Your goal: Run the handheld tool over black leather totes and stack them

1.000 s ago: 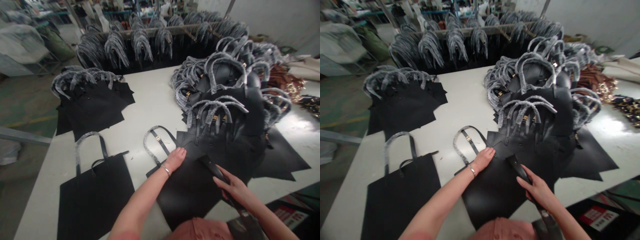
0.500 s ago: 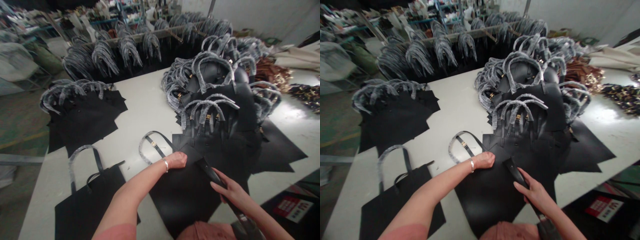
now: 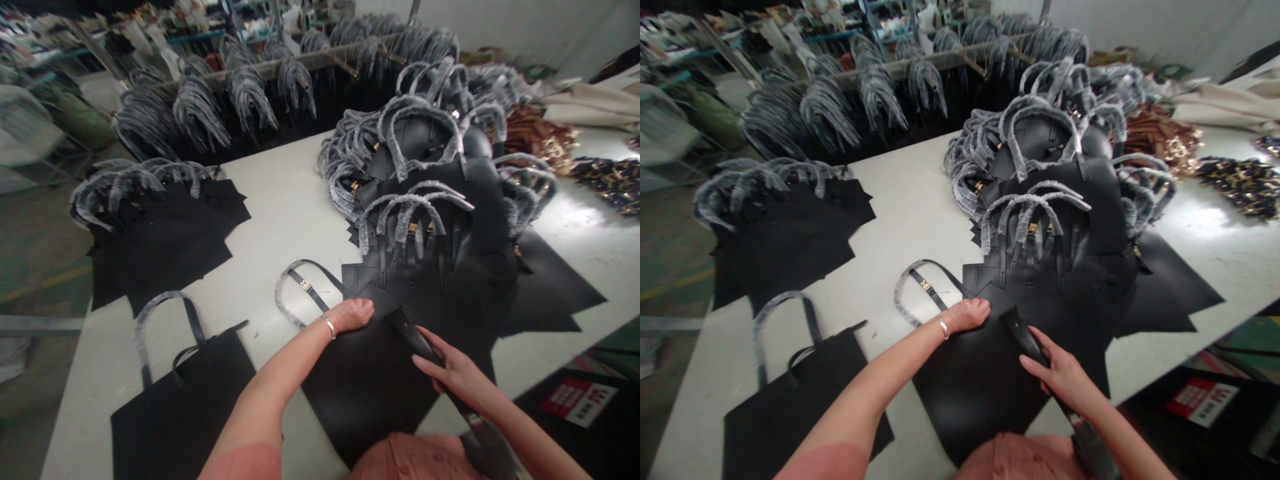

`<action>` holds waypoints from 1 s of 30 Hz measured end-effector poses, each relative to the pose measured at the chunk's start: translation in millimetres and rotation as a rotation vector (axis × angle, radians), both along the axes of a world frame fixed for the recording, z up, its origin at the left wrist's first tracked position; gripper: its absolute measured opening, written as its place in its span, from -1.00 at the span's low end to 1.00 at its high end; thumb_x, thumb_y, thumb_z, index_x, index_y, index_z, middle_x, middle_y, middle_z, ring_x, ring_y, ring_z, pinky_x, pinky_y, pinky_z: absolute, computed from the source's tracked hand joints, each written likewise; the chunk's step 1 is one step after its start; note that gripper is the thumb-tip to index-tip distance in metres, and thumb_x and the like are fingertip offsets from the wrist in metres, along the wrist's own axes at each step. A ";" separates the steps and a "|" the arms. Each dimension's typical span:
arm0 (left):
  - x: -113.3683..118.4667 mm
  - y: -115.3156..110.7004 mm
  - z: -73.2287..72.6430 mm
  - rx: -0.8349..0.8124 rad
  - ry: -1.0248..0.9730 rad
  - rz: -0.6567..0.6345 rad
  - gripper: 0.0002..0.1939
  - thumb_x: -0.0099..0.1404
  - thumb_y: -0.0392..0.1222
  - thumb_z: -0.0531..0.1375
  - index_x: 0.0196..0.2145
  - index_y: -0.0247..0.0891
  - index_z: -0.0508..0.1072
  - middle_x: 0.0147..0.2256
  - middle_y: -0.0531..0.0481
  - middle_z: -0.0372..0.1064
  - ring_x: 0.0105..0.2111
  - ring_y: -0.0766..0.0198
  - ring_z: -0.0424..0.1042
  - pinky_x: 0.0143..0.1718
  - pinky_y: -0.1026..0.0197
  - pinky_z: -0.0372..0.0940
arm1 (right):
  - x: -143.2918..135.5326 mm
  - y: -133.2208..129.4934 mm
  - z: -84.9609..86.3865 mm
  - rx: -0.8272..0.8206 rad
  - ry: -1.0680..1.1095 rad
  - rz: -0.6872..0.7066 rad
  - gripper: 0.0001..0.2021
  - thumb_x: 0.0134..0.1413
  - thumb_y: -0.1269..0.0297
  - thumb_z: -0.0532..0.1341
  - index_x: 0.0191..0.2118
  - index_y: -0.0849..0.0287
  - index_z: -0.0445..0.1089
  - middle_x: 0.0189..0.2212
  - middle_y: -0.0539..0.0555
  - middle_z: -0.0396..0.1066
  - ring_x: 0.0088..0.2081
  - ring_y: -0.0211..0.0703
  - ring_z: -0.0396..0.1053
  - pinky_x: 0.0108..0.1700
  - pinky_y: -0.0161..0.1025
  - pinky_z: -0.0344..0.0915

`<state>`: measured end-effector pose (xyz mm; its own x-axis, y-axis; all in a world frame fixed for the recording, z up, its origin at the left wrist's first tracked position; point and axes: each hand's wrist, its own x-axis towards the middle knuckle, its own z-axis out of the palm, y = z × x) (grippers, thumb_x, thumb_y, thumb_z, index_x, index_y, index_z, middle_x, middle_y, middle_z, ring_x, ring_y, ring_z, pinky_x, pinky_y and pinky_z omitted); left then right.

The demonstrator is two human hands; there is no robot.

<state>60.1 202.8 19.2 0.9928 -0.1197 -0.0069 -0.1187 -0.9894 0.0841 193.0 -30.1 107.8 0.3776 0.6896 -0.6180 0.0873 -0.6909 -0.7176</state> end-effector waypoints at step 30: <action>-75.3 -117.6 -12.2 -0.376 -0.257 0.833 -0.57 0.42 -0.32 -0.04 0.21 -0.40 0.12 0.22 -0.21 0.08 0.28 0.09 -0.05 0.28 -0.11 0.05 | -0.9 82.5 3.1 -0.181 0.235 0.228 -0.41 0.16 0.07 0.16 0.25 0.13 0.05 -0.60 -0.13 0.23 -0.76 -0.33 0.24 -0.77 -0.43 0.19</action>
